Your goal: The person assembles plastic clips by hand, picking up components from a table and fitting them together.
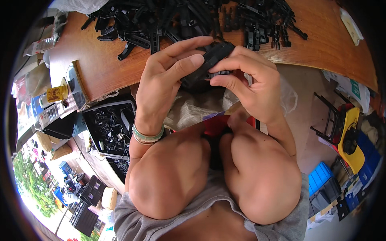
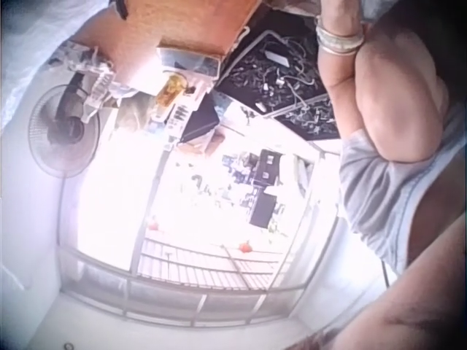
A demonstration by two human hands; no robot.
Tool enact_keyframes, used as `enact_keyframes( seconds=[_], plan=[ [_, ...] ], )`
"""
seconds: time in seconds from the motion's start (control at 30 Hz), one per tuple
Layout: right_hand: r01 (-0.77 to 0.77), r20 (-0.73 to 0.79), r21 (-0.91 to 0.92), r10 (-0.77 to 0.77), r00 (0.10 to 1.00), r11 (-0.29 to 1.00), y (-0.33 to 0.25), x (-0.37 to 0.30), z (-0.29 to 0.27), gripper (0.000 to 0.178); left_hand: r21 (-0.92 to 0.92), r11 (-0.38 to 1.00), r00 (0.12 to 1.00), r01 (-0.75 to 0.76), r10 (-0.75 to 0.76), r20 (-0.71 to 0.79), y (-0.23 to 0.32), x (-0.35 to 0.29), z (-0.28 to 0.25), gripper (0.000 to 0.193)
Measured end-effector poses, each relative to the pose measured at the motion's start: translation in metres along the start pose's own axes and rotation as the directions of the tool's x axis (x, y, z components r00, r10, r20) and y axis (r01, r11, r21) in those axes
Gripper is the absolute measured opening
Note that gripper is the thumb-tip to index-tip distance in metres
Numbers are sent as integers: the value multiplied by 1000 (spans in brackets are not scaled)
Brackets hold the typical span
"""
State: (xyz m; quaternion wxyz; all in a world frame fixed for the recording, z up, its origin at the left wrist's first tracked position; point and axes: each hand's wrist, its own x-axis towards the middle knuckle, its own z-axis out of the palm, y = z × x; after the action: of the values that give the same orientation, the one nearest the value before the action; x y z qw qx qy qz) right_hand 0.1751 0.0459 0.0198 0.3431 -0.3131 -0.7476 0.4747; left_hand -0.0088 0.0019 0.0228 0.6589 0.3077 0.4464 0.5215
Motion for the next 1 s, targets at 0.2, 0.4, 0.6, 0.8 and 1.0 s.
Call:
enact_keyframes(
  seconds=[0.2,0.4,0.6,0.8,1.0],
  plan=[
    [0,127,346,-47,991,938,12,-12,6,11,-235,961,989,145,-143,25,-6,0,-6,28],
    [-27,-152,272,71,986,962,2,-19,-3,12,69,995,997,70,-71,10,-8,8,15,24],
    [14,-300,238,60,952,971,16,-28,4,12,430,874,974,-225,192,119,-16,-8,18,38],
    [3,-309,320,101,946,947,20,-29,6,14,708,493,842,-505,462,279,-15,-6,16,39],
    [85,-186,-101,-103,977,991,13,-23,-4,31,746,351,796,-566,466,385,-17,-7,13,36]
  ],
)
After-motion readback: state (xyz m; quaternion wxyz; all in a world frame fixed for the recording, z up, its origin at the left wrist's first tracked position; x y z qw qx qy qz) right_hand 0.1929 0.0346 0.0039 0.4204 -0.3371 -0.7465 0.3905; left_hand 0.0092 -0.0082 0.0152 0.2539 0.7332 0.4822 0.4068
